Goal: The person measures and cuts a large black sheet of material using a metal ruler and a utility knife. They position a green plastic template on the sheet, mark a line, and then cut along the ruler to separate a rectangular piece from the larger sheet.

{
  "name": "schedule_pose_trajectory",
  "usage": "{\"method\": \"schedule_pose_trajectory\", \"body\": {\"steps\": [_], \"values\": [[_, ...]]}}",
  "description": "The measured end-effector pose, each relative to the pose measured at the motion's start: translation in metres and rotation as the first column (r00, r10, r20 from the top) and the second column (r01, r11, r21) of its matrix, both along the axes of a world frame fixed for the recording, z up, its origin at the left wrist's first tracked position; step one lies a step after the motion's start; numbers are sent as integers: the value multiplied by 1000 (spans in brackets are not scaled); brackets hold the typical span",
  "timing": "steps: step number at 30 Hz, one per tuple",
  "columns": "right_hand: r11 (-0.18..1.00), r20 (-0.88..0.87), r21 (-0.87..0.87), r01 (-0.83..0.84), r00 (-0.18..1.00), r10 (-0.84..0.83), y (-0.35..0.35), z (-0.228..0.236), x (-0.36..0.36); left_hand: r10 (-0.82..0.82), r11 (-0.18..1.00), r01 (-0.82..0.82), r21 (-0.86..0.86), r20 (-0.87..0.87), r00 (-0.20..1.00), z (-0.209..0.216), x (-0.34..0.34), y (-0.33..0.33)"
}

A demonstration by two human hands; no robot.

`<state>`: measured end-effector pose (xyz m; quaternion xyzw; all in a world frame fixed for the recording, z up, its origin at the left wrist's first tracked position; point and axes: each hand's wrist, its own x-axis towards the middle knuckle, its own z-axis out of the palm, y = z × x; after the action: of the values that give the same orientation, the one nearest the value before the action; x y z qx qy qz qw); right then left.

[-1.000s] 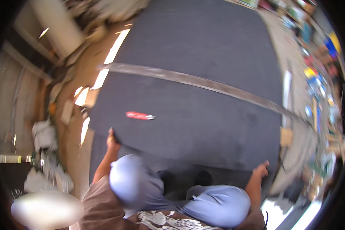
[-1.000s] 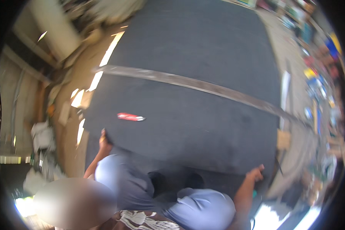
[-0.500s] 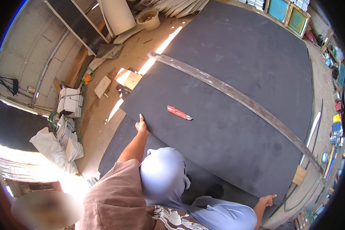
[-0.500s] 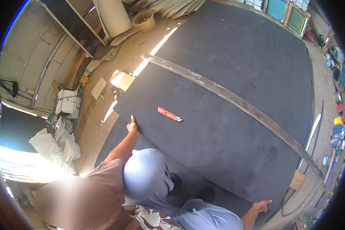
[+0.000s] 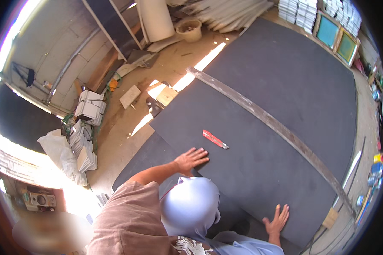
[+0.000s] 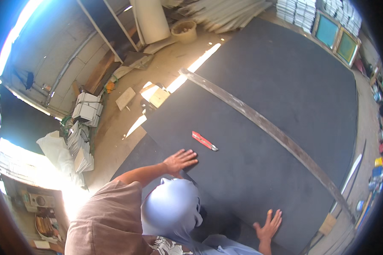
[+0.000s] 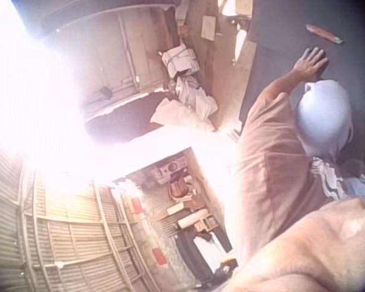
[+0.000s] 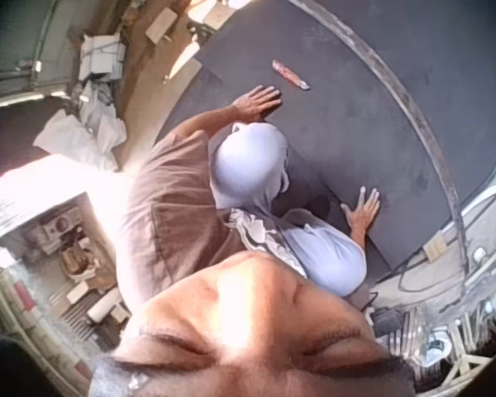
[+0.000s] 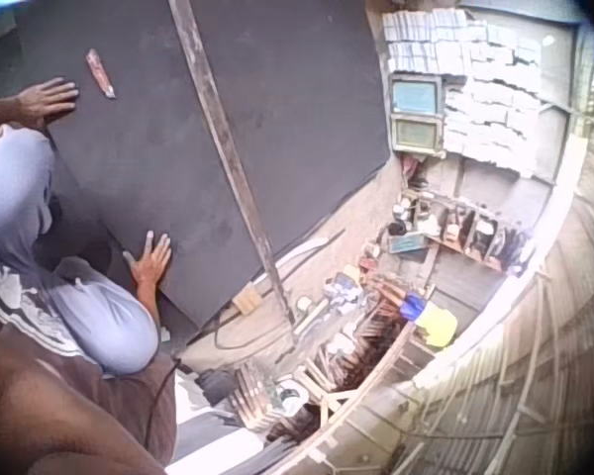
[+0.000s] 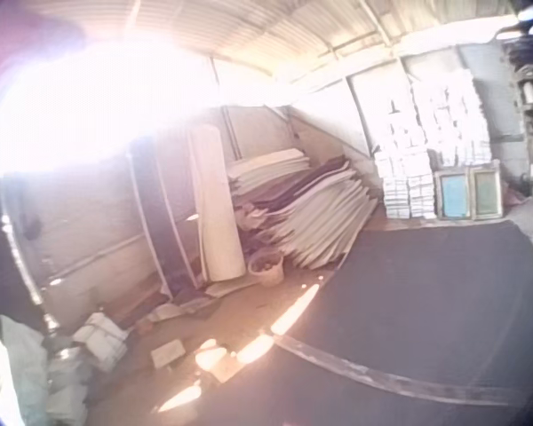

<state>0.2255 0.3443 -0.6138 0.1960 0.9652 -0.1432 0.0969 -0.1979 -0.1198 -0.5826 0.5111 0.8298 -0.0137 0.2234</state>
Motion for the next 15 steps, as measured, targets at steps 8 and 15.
{"method": "schedule_pose_trajectory", "body": {"steps": [8,15], "values": [[949,-11,163,-270,961,275,-14,-18,11,-245,968,236,-83,-128,961,-9,19,43],[945,-3,86,-316,948,318,-60,-6,-42,-200,979,199,-48,-9,980,-10,57,82]]}}
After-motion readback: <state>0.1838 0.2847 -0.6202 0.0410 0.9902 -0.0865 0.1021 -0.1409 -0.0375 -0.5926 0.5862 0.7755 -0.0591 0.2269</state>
